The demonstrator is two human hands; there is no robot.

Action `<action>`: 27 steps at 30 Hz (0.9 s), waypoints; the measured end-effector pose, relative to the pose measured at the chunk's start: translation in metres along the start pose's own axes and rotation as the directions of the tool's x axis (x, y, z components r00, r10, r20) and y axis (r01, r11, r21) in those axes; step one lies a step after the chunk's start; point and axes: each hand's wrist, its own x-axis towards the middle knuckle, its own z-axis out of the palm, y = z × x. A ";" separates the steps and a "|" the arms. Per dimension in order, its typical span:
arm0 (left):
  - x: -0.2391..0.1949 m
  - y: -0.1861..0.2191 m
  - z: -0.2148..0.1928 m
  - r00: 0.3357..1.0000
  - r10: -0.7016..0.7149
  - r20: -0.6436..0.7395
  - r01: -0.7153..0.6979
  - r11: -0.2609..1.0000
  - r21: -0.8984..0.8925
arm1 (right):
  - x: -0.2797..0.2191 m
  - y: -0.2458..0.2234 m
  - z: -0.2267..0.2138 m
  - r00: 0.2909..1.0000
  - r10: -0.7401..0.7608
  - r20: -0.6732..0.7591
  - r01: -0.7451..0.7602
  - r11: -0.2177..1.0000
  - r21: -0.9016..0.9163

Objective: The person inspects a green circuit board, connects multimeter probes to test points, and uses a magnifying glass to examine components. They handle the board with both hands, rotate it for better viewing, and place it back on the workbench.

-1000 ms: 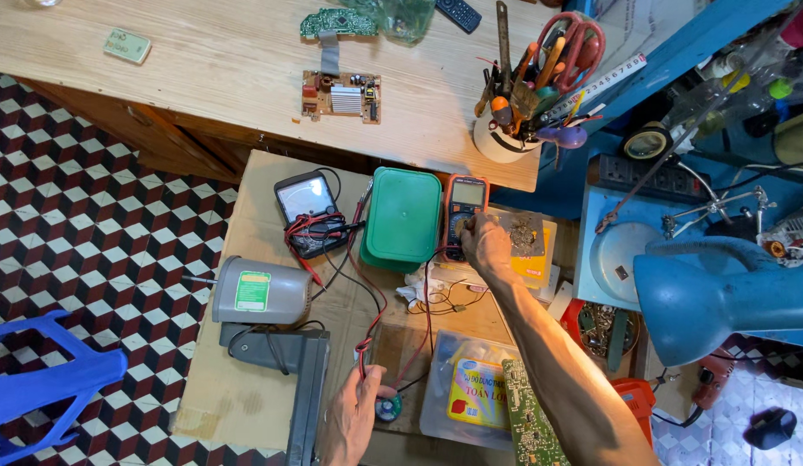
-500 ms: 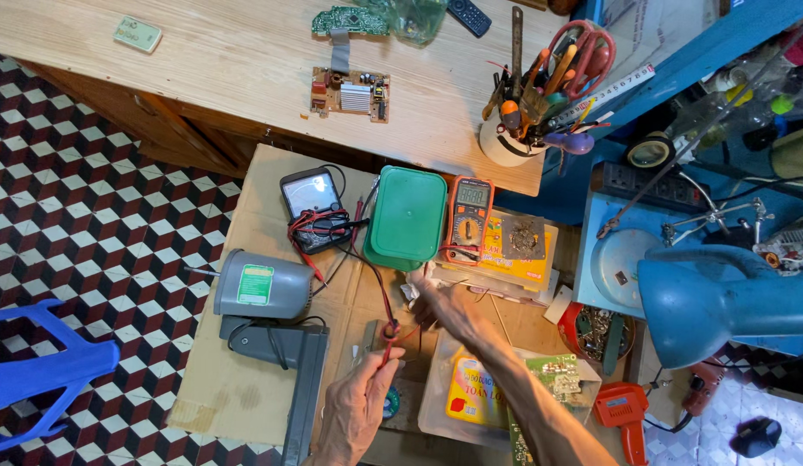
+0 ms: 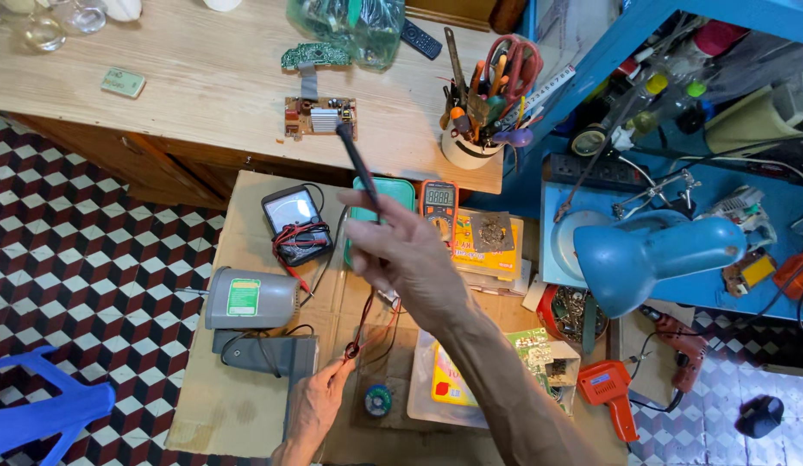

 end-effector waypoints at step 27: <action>-0.073 0.179 0.010 0.962 0.038 0.271 0.216 0.499 -0.839 | -0.222 0.109 -0.092 0.903 0.362 -0.229 -0.368 0.930 0.017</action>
